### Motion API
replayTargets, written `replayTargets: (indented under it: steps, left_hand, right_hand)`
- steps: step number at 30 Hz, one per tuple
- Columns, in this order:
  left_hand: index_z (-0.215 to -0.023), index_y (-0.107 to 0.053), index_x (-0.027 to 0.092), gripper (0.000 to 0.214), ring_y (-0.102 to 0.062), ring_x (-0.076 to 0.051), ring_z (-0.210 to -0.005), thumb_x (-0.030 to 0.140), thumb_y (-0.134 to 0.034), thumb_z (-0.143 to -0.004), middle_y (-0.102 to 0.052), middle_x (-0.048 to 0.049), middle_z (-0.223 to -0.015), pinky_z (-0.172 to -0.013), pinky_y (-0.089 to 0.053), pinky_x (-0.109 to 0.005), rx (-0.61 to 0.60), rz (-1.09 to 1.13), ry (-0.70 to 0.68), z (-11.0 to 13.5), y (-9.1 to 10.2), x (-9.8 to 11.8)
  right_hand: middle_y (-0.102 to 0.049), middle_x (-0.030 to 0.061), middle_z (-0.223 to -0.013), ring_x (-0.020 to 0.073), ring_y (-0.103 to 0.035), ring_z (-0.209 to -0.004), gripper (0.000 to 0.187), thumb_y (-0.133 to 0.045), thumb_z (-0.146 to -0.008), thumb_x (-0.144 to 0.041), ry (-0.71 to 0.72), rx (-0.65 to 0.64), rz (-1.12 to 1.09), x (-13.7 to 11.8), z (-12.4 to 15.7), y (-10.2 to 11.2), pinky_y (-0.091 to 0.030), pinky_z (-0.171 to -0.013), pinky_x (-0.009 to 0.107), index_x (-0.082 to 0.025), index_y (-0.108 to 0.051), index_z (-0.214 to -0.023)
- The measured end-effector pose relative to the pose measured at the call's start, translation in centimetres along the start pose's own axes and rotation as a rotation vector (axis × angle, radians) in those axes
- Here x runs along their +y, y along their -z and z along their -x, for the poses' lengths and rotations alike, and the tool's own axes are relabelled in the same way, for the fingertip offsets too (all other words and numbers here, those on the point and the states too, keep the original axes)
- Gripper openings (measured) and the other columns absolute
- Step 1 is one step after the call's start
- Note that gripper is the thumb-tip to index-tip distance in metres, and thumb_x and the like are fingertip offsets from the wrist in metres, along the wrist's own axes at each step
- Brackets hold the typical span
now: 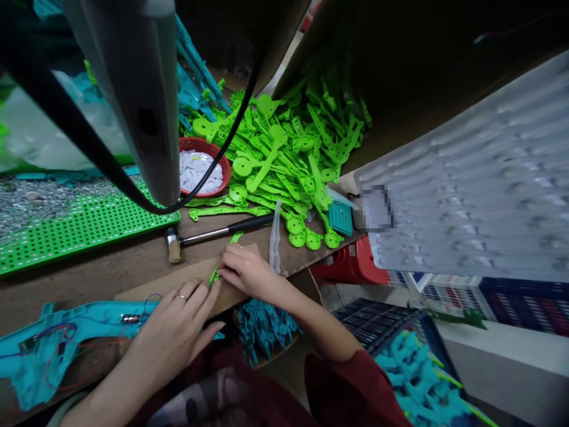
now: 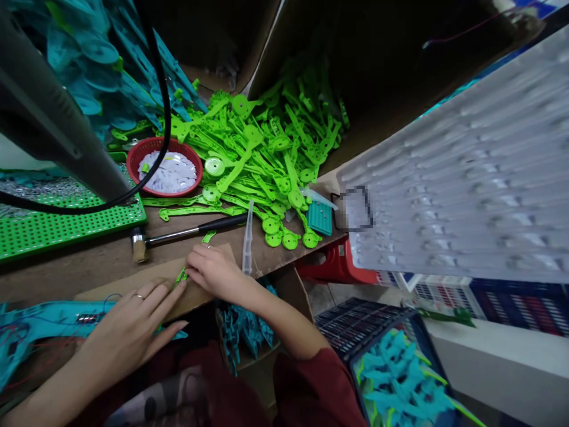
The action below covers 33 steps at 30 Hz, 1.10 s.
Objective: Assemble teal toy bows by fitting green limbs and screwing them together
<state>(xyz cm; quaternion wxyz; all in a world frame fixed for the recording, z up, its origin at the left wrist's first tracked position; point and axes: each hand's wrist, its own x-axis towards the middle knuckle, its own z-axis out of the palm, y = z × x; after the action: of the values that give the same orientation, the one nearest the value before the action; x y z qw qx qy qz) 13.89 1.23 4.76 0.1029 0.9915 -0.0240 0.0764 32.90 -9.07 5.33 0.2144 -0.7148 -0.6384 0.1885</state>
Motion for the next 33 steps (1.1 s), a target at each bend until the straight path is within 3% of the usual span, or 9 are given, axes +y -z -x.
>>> replayTargets:
  steps: [4, 9, 14, 19, 22, 28, 33]
  left_hand:
    - [-0.135, -0.051, 0.007, 0.050, -0.055, -0.029, -0.099, 0.040, -0.038, -0.100, -0.061, -0.0144, -0.105, -0.081, -0.045, -0.041, -0.020, -0.048, 0.023, -0.3, -0.1, 0.1]
    - [-0.125, -0.057, 0.004, 0.039, -0.056, -0.025, -0.089, 0.026, -0.036, -0.101, -0.060, -0.0114, -0.094, -0.074, -0.047, -0.037, 0.115, 0.009, -0.007, -0.5, -0.4, -0.5]
    - [-0.126, -0.055, 0.008, 0.035, -0.058, -0.024, -0.091, 0.026, -0.039, -0.101, -0.059, -0.0118, -0.099, -0.077, -0.052, -0.038, 0.108, 0.131, 0.084, -0.2, -0.6, -1.0]
    - [-0.113, -0.059, 0.014, 0.021, -0.062, -0.019, -0.092, 0.021, -0.045, -0.099, -0.062, -0.0072, -0.100, -0.082, -0.053, -0.032, 0.191, 0.298, 0.105, -0.1, -0.6, -1.7]
    - [-0.108, -0.061, 0.014, 0.018, -0.063, -0.017, -0.093, 0.020, -0.047, -0.099, -0.064, -0.0060, -0.100, -0.084, -0.052, -0.029, 0.230, 0.343, 0.073, -0.2, -0.4, -2.1]
    - [-0.112, -0.060, 0.013, 0.020, -0.062, -0.021, -0.090, 0.018, -0.049, -0.097, -0.063, -0.0072, -0.098, -0.081, -0.052, -0.033, 0.203, 0.253, 0.029, -0.2, 0.0, -1.9]
    - [-0.123, -0.056, 0.006, 0.031, -0.060, -0.024, -0.082, 0.016, -0.044, -0.096, -0.058, -0.0090, -0.089, -0.073, -0.051, -0.038, 0.191, 0.038, 0.035, -0.5, 0.0, -1.3]
  right_hand:
    - [-0.054, 0.0046, -0.083, 0.0178, -0.052, -0.080, 0.015, -0.053, -0.094, -0.019, -0.011, -0.041, 0.039, -0.2, -0.4, 0.4, -0.045, -0.074, 0.029, -0.017, -0.053, -0.079]
    - [-0.059, 0.0075, -0.093, 0.0177, -0.056, -0.092, 0.008, -0.051, -0.095, -0.021, 0.041, 0.077, -0.129, -0.3, 1.1, -0.4, -0.049, -0.081, 0.030, -0.016, -0.057, -0.097]
    - [-0.063, 0.0092, -0.098, 0.0191, -0.057, -0.096, 0.013, -0.050, -0.097, -0.023, 0.127, 0.175, -0.129, -0.4, 1.8, -1.6, -0.050, -0.087, 0.033, -0.016, -0.059, -0.104]
    - [-0.063, 0.0080, -0.091, 0.0168, -0.058, -0.089, 0.016, -0.048, -0.098, -0.025, 0.143, 0.144, -0.142, 0.0, 0.9, -1.6, -0.050, -0.082, 0.029, -0.015, -0.060, -0.097]
    - [-0.061, 0.0059, -0.084, 0.0164, -0.057, -0.084, 0.017, -0.051, -0.097, -0.025, 0.154, 0.059, -0.129, 0.1, 0.2, -0.8, -0.047, -0.079, 0.028, -0.015, -0.060, -0.088]
    - [-0.057, 0.0018, -0.079, 0.0141, -0.052, -0.074, 0.014, -0.059, -0.091, -0.017, 0.135, -0.095, -0.101, -0.4, -1.1, 1.0, -0.041, -0.067, 0.024, -0.016, -0.055, -0.078]
    - [-0.058, 0.0035, -0.082, 0.0149, -0.054, -0.077, 0.006, -0.057, -0.092, -0.019, 0.173, 0.046, -0.082, -0.1, -0.4, -0.1, -0.045, -0.070, 0.024, -0.014, -0.059, -0.090]
